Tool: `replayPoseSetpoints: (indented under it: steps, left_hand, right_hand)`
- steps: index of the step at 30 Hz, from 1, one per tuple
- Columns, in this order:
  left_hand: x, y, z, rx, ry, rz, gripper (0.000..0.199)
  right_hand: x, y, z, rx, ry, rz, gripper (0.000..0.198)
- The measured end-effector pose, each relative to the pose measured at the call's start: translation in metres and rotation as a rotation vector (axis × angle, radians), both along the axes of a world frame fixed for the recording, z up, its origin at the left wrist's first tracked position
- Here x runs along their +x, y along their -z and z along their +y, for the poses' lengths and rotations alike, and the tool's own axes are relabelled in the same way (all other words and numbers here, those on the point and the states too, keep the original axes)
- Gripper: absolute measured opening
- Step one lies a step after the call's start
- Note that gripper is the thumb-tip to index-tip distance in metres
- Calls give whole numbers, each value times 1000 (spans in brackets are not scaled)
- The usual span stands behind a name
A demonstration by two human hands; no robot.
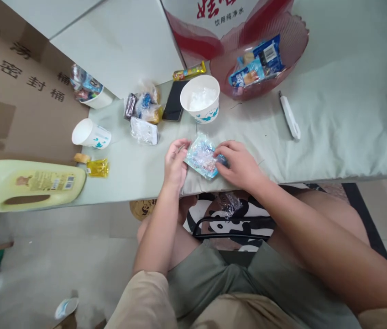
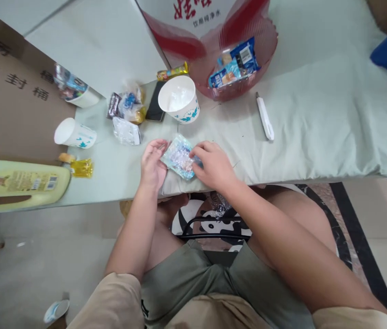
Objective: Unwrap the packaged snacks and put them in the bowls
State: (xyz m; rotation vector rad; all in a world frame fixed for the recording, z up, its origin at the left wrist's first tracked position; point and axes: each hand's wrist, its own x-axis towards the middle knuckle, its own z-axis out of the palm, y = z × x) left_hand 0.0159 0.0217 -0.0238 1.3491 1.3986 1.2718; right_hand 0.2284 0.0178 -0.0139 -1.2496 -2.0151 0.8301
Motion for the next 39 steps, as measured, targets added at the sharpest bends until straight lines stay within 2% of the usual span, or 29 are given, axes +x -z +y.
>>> replayPoseSetpoints:
  steps: [3, 5, 8, 13, 16, 19, 21, 25, 30, 32, 35, 37, 39]
  left_hand:
    - [0, -2, -4, 84, 132, 345, 47]
    - [-1, -5, -7, 102, 146, 483, 40]
    - [-4, -6, -9, 105, 76, 421, 26]
    - [-8, -7, -13, 184, 7, 228, 32]
    - [-3, -7, -20, 216, 117, 239, 29]
    - [4, -4, -26, 256, 281, 395, 30]
    - [7, 1, -28, 278, 302, 495, 31]
    - [8, 8, -26, 297, 164, 613, 25]
    - [11, 9, -25, 291, 89, 535, 17]
    - [10, 7, -24, 273, 58, 462, 24]
    - [5, 4, -22, 160, -91, 454, 36]
    - [2, 1, -22, 47, -206, 560, 37]
    - [1, -2, -23, -23, -240, 653, 36]
  right_hand:
    - [-8, 4, -1, 40, 8, -80, 31]
    - [-12, 5, -3, 45, 13, -129, 35]
    - [-16, 4, -5, 56, 11, -195, 37]
    - [-20, 2, -8, 71, 19, -246, 36]
    - [-21, 2, -9, 70, 32, -264, 35]
    - [-22, 3, -9, 50, 37, -290, 37]
    - [-22, 4, -8, 34, 61, -277, 41]
    - [-20, 6, -6, 78, 97, -146, 55]
    - [-16, 12, -6, 169, 40, -132, 32]
    - [-16, 14, -6, 167, 48, -148, 29]
    - [-15, 15, -5, 169, 24, -151, 28]
    - [-15, 13, -4, 183, -5, -143, 26]
    - [-14, 12, -3, 200, -24, -133, 26]
